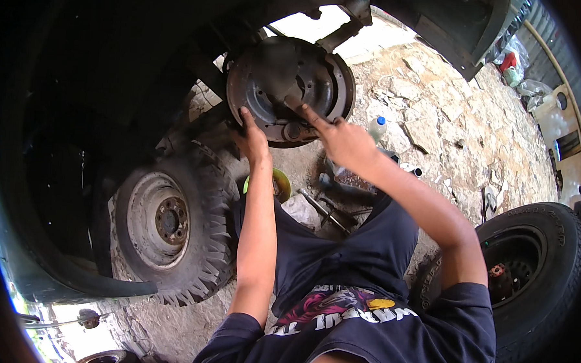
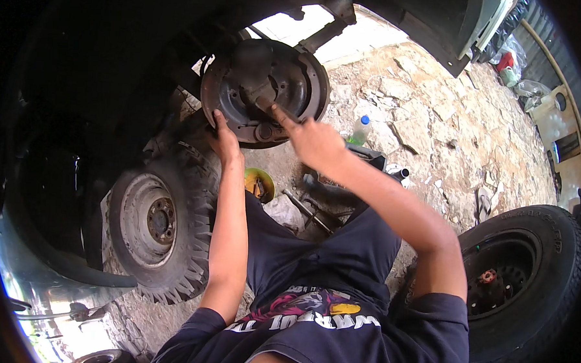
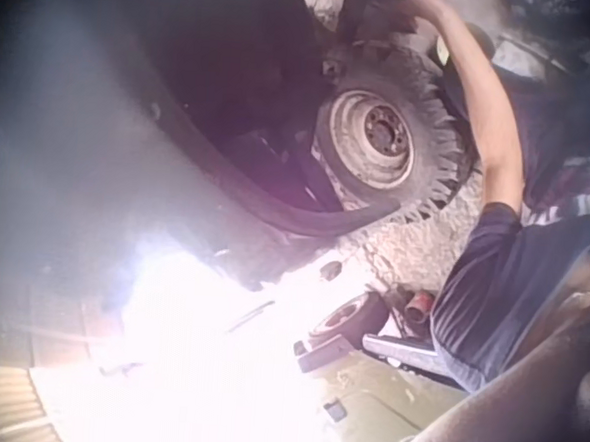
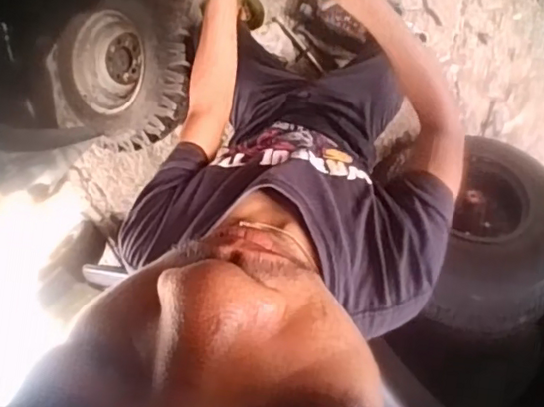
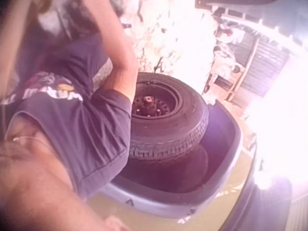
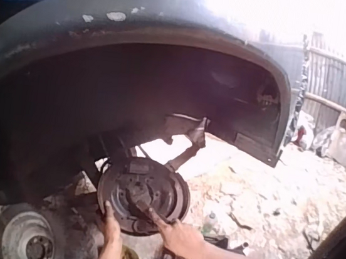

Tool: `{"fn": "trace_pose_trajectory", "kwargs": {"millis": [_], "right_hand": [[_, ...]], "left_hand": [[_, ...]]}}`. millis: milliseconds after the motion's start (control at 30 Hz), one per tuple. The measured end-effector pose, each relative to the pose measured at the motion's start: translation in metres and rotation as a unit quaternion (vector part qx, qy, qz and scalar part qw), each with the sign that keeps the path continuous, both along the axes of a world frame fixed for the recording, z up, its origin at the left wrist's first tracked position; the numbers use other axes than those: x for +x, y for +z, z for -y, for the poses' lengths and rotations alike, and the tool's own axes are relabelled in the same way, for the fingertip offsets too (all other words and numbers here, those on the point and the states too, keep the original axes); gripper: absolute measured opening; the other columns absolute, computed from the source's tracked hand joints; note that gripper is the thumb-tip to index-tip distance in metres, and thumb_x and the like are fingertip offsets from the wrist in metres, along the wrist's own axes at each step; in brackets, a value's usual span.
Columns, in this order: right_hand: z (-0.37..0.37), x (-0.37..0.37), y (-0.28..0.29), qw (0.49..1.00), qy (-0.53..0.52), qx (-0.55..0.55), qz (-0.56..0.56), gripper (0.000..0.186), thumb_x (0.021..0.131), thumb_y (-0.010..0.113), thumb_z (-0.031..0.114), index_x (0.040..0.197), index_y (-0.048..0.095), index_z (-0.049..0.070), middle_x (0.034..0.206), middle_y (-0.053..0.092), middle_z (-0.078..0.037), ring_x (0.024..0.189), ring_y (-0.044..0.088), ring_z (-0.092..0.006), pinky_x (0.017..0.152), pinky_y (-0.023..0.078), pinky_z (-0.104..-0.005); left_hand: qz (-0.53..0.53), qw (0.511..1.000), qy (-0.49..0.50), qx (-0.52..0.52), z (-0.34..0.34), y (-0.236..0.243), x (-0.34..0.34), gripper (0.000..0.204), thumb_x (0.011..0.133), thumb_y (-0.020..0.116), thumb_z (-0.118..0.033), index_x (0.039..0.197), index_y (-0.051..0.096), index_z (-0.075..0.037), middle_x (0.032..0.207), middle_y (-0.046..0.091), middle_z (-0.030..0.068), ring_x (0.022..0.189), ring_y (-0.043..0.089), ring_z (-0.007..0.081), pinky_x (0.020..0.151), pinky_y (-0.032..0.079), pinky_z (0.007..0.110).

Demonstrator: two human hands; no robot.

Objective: The person cleans the components of a drum brake assembly using a wire brush and a cloth, then manipulates the brake shoe and other parts by hand.

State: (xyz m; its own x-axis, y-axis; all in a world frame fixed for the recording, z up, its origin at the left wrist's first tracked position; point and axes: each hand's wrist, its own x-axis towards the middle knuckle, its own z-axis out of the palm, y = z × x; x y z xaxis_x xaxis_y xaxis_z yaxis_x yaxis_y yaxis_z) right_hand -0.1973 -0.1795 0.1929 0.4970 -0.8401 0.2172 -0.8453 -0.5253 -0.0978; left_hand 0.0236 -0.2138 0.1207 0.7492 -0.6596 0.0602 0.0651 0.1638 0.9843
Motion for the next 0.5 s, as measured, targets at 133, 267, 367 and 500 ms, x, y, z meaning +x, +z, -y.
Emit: {"fn": "trace_pose_trajectory", "kwargs": {"millis": [133,267,367,500], "right_hand": [[0.035,-0.026,0.045,1.0,0.017,-0.007,0.01,0.063,0.097,0.05,0.02,0.155,0.026,0.022,0.061,0.064,-0.019,0.058,0.067,-0.0372,0.053,0.056,-0.0478],[0.014,-0.002,0.028,0.995,0.031,0.055,-0.073,0.065,0.095,0.049,0.013,0.156,0.025,0.015,0.061,0.063,-0.02,0.058,0.069,-0.0356,0.052,0.056,-0.0477],[0.001,-0.002,0.025,0.996,0.044,0.062,-0.055,0.066,0.093,0.048,0.009,0.155,0.026,0.013,0.058,0.062,-0.019,0.056,0.068,-0.0335,0.052,0.057,-0.0466],[0.041,-0.022,0.034,0.999,0.035,0.007,-0.029,0.066,0.092,0.049,0.009,0.154,0.028,0.012,0.058,0.062,-0.019,0.054,0.067,-0.0343,0.053,0.057,-0.0468]], "left_hand": [[0.002,1.0,0.015,0.003,-0.003,-0.004,0.011,0.09,0.09,0.062,-0.057,0.144,0.035,0.009,0.147,0.042,0.0281,0.133,0.046,0.0361,0.111,0.035,0.041],[-0.022,0.999,0.027,0.033,-0.004,0.005,-0.004,0.091,0.089,0.063,-0.058,0.144,0.035,0.009,0.145,0.043,0.029,0.132,0.047,0.0369,0.11,0.037,0.042],[-0.01,0.999,0.026,0.02,-0.004,0.002,-0.001,0.095,0.088,0.063,-0.06,0.146,0.033,0.009,0.147,0.04,0.03,0.133,0.046,0.0376,0.11,0.037,0.042],[-0.007,0.999,0.029,0.043,-0.007,0.006,0.004,0.098,0.087,0.063,-0.062,0.147,0.03,0.008,0.148,0.038,0.0305,0.133,0.045,0.0382,0.111,0.037,0.042]]}}
